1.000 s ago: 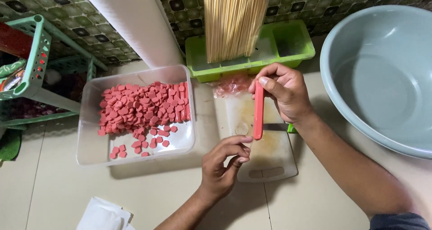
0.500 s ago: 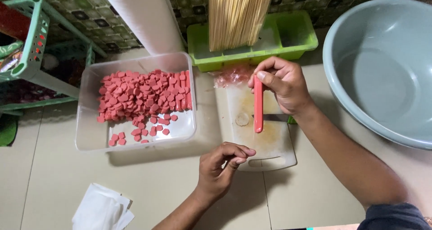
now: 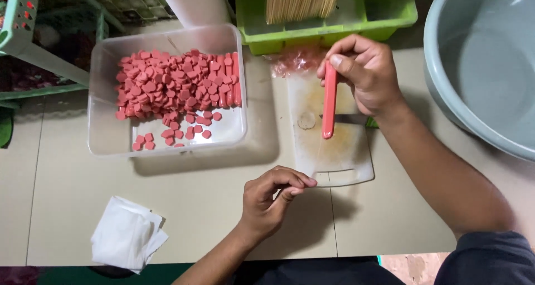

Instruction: Cutting pink sausages into thin slices using a small knife on a white cutting board.

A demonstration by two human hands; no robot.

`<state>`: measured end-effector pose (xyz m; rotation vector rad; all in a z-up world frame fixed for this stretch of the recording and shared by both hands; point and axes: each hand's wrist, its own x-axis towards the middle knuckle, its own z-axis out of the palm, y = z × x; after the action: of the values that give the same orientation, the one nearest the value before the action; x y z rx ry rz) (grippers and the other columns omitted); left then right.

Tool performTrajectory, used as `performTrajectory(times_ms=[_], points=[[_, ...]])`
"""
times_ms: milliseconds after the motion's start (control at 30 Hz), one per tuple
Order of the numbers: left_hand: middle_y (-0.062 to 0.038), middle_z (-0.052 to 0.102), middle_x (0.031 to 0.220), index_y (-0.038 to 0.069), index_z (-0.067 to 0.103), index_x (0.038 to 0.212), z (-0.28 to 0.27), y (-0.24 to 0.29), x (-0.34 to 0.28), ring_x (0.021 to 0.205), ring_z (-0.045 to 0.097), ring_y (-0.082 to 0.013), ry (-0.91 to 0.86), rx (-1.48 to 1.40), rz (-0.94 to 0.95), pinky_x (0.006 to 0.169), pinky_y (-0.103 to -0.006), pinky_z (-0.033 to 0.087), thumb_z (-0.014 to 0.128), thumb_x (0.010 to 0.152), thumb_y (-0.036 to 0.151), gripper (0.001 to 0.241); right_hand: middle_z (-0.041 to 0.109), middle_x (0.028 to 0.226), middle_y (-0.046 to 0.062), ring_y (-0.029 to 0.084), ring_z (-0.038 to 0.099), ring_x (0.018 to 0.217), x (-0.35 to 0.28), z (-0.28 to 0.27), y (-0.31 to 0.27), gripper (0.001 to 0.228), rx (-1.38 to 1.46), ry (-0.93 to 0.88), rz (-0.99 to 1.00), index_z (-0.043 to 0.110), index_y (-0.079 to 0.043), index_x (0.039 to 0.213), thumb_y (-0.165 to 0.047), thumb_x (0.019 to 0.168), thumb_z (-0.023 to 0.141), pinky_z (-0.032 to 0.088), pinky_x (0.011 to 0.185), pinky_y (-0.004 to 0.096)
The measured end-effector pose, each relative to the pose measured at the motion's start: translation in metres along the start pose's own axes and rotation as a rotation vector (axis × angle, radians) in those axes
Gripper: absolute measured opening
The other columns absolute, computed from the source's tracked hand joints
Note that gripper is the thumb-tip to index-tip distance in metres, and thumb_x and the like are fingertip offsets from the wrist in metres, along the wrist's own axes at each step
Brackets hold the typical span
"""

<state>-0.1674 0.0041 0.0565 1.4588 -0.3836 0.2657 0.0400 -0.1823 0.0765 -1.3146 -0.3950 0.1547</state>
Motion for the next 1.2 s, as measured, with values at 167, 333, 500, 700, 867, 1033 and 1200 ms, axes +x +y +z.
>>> performTrajectory(times_ms=[167,333,500,700,867,1033,1200], points=[[-0.016,0.073,0.094,0.002,0.062,0.097,-0.003,-0.003,-0.009,0.091,0.077,-0.0282,-0.008,0.019,-0.002,0.083,-0.0350,0.064,0.057,0.105,0.015,0.016,0.070,0.086,0.019,0.023,0.072,0.076,-0.001,0.001,-0.003,0.013,-0.007,0.019,0.028,0.062,0.000,0.102,-0.010,0.096,0.065,0.065,0.068,0.030],[-0.016,0.072,0.091,0.002,0.061,0.095,-0.008,-0.002,-0.017,0.088,0.077,-0.0279,-0.032,0.028,-0.029,0.081,-0.0328,0.063,0.059,0.104,0.012,0.014,0.069,0.086,0.018,0.022,0.071,0.077,0.001,0.000,-0.001,0.013,0.005,0.035,0.039,0.062,-0.002,0.102,-0.013,0.095,0.066,0.063,0.067,0.029],[-0.018,0.071,0.088,0.000,0.062,0.096,-0.011,-0.003,-0.024,0.086,0.077,-0.0293,-0.019,-0.009,-0.025,0.079,-0.0343,0.065,0.058,0.104,0.012,0.015,0.070,0.085,0.017,0.022,0.072,0.078,0.002,-0.001,0.000,0.011,-0.013,0.059,0.048,0.063,-0.003,0.101,-0.012,0.095,0.066,0.063,0.067,0.029],[-0.016,0.072,0.090,-0.001,0.064,0.098,-0.020,-0.007,-0.026,0.086,0.077,-0.0265,-0.015,-0.030,-0.101,0.077,-0.0319,0.067,0.061,0.102,0.010,0.012,0.071,0.086,0.017,0.020,0.070,0.072,0.006,-0.005,0.003,0.011,-0.011,0.088,0.047,0.063,-0.004,0.100,-0.013,0.094,0.066,0.062,0.064,0.027],[-0.014,0.070,0.083,0.000,0.063,0.095,-0.029,-0.002,-0.017,0.075,0.074,-0.0227,-0.024,0.025,-0.112,0.067,-0.0280,0.062,0.061,0.101,0.008,0.011,0.070,0.086,0.017,0.021,0.070,0.074,0.009,-0.014,-0.003,0.011,0.012,0.104,0.034,0.063,-0.003,0.100,-0.013,0.095,0.066,0.066,0.068,0.029],[-0.012,0.073,0.082,0.003,0.063,0.092,-0.027,-0.012,0.010,0.076,0.072,-0.0201,0.096,0.158,-0.165,0.077,-0.0299,0.059,0.063,0.098,0.005,0.006,0.070,0.086,0.018,0.022,0.070,0.074,0.008,-0.013,-0.001,0.011,0.017,0.095,0.028,0.063,-0.003,0.100,-0.012,0.095,0.066,0.066,0.068,0.030],[-0.010,0.078,0.098,0.003,0.070,0.104,-0.009,-0.026,0.073,0.087,0.071,-0.0152,0.329,0.022,-0.142,0.078,-0.0322,0.062,0.069,0.097,0.003,0.007,0.071,0.085,0.019,0.017,0.074,0.072,0.012,-0.009,0.007,0.025,0.060,0.209,-0.016,0.063,0.002,0.106,-0.016,0.093,0.073,0.066,0.066,0.026]])
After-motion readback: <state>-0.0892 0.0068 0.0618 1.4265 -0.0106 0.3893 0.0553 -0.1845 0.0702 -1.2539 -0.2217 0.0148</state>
